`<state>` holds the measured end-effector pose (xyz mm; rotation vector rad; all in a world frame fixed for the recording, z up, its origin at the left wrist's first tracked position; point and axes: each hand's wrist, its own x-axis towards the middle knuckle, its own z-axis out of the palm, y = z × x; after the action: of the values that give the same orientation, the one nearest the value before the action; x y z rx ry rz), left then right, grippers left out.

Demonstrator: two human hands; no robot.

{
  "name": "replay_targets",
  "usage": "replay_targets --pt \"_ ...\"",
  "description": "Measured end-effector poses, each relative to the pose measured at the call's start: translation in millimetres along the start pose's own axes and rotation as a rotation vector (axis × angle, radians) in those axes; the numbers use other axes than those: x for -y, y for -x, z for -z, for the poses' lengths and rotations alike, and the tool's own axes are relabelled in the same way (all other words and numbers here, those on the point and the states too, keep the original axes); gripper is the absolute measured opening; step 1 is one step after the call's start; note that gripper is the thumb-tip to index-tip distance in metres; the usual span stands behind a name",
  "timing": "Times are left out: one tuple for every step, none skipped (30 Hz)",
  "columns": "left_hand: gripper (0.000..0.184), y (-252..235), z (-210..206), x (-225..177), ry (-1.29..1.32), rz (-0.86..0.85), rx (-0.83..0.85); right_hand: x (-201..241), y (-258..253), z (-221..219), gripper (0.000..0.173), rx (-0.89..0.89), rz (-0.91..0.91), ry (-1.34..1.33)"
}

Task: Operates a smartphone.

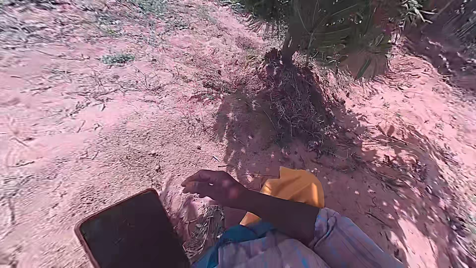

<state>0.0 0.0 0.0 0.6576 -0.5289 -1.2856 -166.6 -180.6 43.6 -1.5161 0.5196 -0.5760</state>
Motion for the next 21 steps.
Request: replay_targets --pt "0.052 7 -4 1 -0.065 -0.039 -0.084 1 3 -4 0.035 0.03 -0.094 -0.04" --pt "0.054 13 -8 1 -0.1 -0.068 -0.108 1 6 -10 0.035 0.048 -0.178 -0.073" --pt "0.056 16 -17 1 -0.098 -0.099 -0.161 0 9 -16 0.035 0.053 -0.248 -0.101" --pt "0.056 18 -26 -1 -0.091 -0.134 -0.241 -2 11 -22 0.036 0.055 -0.303 -0.117" --pt "0.053 20 -34 -4 -0.089 -0.164 -0.327 -3 13 -28 0.04 0.063 -0.355 -0.135" --pt "0.05 22 -39 -7 -0.071 -0.185 -0.391 -3 16 -33 0.044 0.079 -0.402 -0.147" --pt "0.047 26 -41 -8 -0.056 -0.197 -0.419 -2 19 -38 0.048 0.117 -0.441 -0.17" --pt "0.047 30 -40 -7 -0.036 -0.206 -0.415 -3 24 -41 0.051 0.165 -0.457 -0.203" --pt "0.049 34 -37 -5 -0.019 -0.205 -0.394 -5 28 -44 0.053 0.219 -0.446 -0.243" --pt "0.05 36 -34 -3 -0.001 -0.193 -0.369 -7 32 -47 0.053 0.263 -0.423 -0.299" --pt "0.05 37 -32 0 0.023 -0.181 -0.336 -10 35 -49 0.051 0.296 -0.391 -0.376" --pt "0.05 37 -30 1 0.058 -0.171 -0.284 -13 37 -51 0.049 0.313 -0.361 -0.449" --pt "0.048 37 -28 3 0.077 -0.172 -0.24 -15 39 -53 0.052 0.321 -0.337 -0.503" --pt "0.047 37 -26 4 0.09 -0.179 -0.208 -16 40 -56 0.059 0.311 -0.328 -0.544" --pt "0.045 38 -24 5 0.102 -0.182 -0.193 -15 41 -59 0.069 0.289 -0.328 -0.553" --pt "0.044 39 -22 6 0.106 -0.176 -0.192 -14 43 -62 0.08 0.27 -0.336 -0.547" --pt "0.043 41 -21 6 0.096 -0.162 -0.201 -14 44 -65 0.089 0.254 -0.341 -0.534" --pt "0.042 43 -20 6 0.082 -0.147 -0.216 -14 46 -67 0.094 0.244 -0.342 -0.525" --pt "0.041 44 -20 6 0.069 -0.139 -0.24 -14 48 -69 0.095 0.231 -0.341 -0.522" --pt "0.039 45 -20 7 0.046 -0.137 -0.266 -14 50 -70 0.091 0.226 -0.336 -0.513" --pt "0.037 46 -20 8 0.019 -0.138 -0.296 -15 52 -71 0.088 0.221 -0.333 -0.505"
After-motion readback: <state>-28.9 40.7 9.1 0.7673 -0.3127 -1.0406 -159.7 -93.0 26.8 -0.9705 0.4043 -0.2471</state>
